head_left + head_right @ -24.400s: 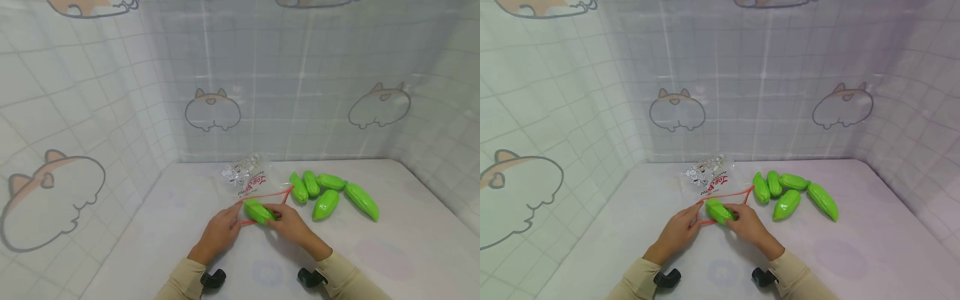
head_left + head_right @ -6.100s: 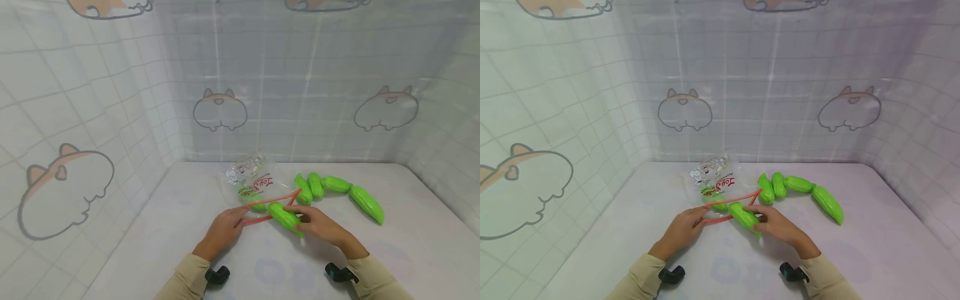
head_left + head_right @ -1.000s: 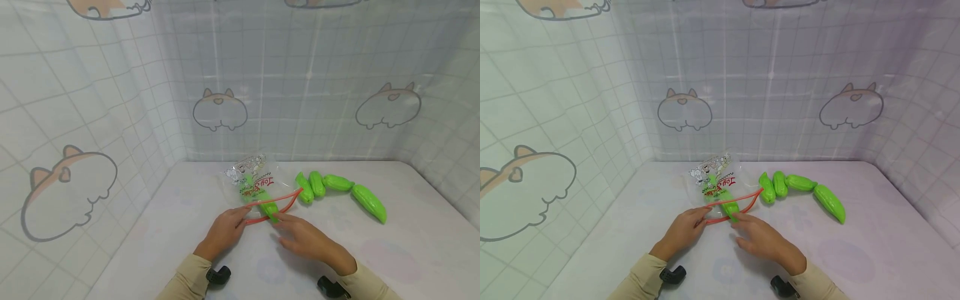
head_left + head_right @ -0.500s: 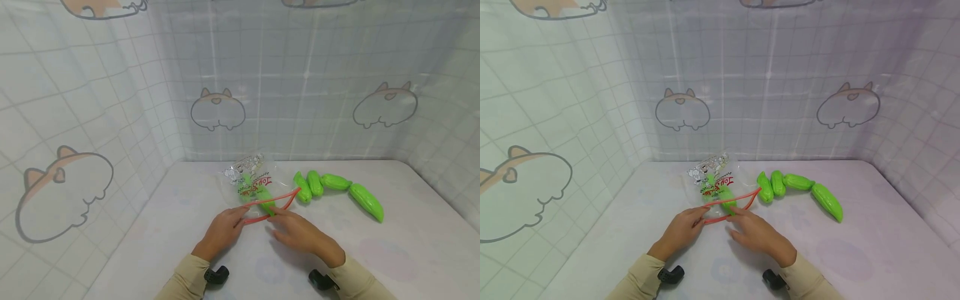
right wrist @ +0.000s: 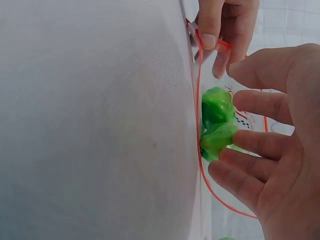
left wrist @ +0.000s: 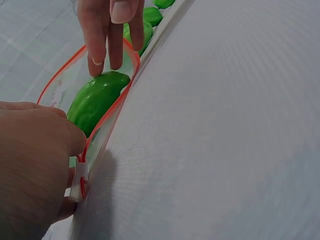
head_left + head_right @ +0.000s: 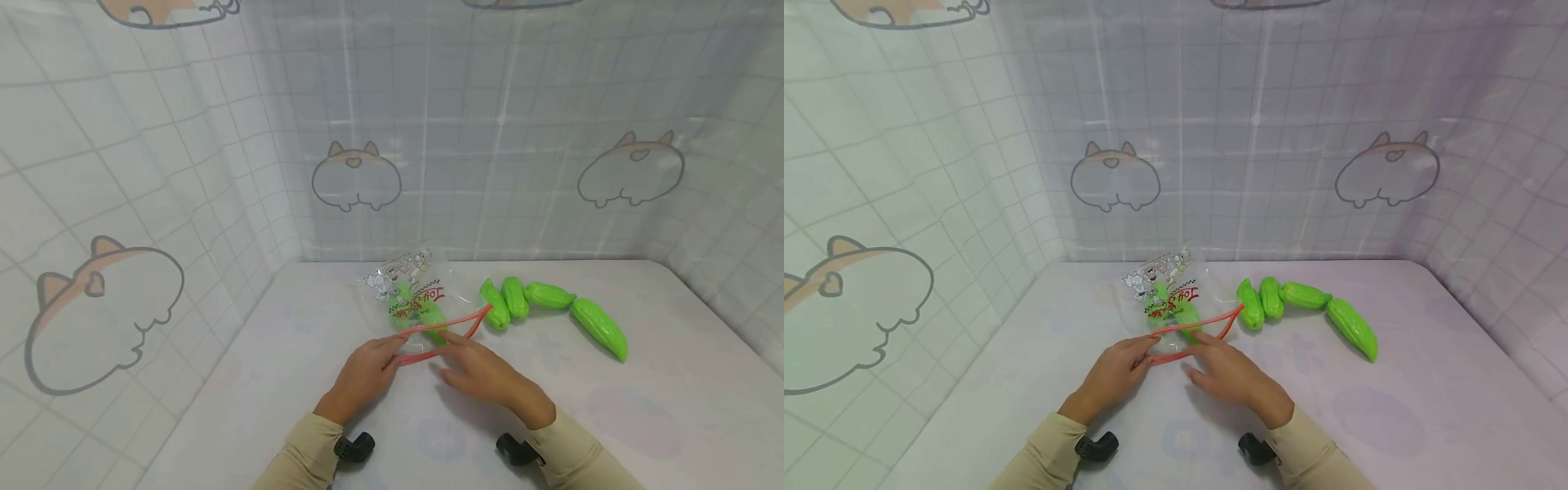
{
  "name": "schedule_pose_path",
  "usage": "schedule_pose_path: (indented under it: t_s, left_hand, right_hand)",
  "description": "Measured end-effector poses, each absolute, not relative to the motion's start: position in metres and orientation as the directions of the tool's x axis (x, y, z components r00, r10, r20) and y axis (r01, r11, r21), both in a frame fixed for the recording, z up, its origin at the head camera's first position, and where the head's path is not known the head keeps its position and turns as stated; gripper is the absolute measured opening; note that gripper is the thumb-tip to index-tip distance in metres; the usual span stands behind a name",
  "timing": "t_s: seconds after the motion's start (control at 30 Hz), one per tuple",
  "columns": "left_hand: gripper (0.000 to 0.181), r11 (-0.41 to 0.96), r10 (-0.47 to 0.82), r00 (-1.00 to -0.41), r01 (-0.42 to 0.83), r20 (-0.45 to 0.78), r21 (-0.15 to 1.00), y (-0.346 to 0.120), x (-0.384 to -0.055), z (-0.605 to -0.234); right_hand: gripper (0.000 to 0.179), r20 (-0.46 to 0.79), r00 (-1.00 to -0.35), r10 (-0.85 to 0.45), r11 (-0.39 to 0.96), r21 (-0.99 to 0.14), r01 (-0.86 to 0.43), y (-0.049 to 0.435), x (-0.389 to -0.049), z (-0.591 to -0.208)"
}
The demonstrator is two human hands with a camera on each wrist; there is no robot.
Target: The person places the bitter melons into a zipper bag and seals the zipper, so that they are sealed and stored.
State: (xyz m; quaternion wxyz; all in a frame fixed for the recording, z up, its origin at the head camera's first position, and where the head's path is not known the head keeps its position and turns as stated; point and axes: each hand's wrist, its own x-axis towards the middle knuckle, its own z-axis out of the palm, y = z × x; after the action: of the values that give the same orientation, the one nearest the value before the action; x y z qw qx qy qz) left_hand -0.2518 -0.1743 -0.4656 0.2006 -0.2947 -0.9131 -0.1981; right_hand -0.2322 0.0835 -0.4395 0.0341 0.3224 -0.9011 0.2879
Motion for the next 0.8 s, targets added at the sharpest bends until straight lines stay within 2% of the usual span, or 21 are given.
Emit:
schedule_pose_path:
  t_s: [0.2,0.4,0.63,0.8]
  left_hand:
    - [0.039,0.733,0.463,-0.722,0.638,0.514,0.237,-0.174,-0.253,-0.466]
    - [0.038,0.743,0.463,-0.742,0.623,0.485,0.243,-0.175,-0.251,-0.465]
    - [0.038,0.745,0.465,-0.743,0.622,0.482,0.241,-0.174,-0.249,-0.464]
    - [0.039,0.752,0.458,-0.755,0.610,0.469,0.249,-0.174,-0.249,-0.462]
  right_hand:
    - [0.031,0.275,-0.791,-0.547,0.609,-0.518,-0.601,0.081,-0.236,-0.442]
    - [0.031,0.304,-0.793,-0.528,0.592,-0.537,-0.600,0.082,-0.237,-0.444]
    - [0.025,0.336,-0.833,-0.439,0.466,-0.707,-0.531,0.097,-0.236,-0.445]
    - [0.021,0.369,-0.860,-0.353,0.460,-0.732,-0.503,0.112,-0.238,-0.445]
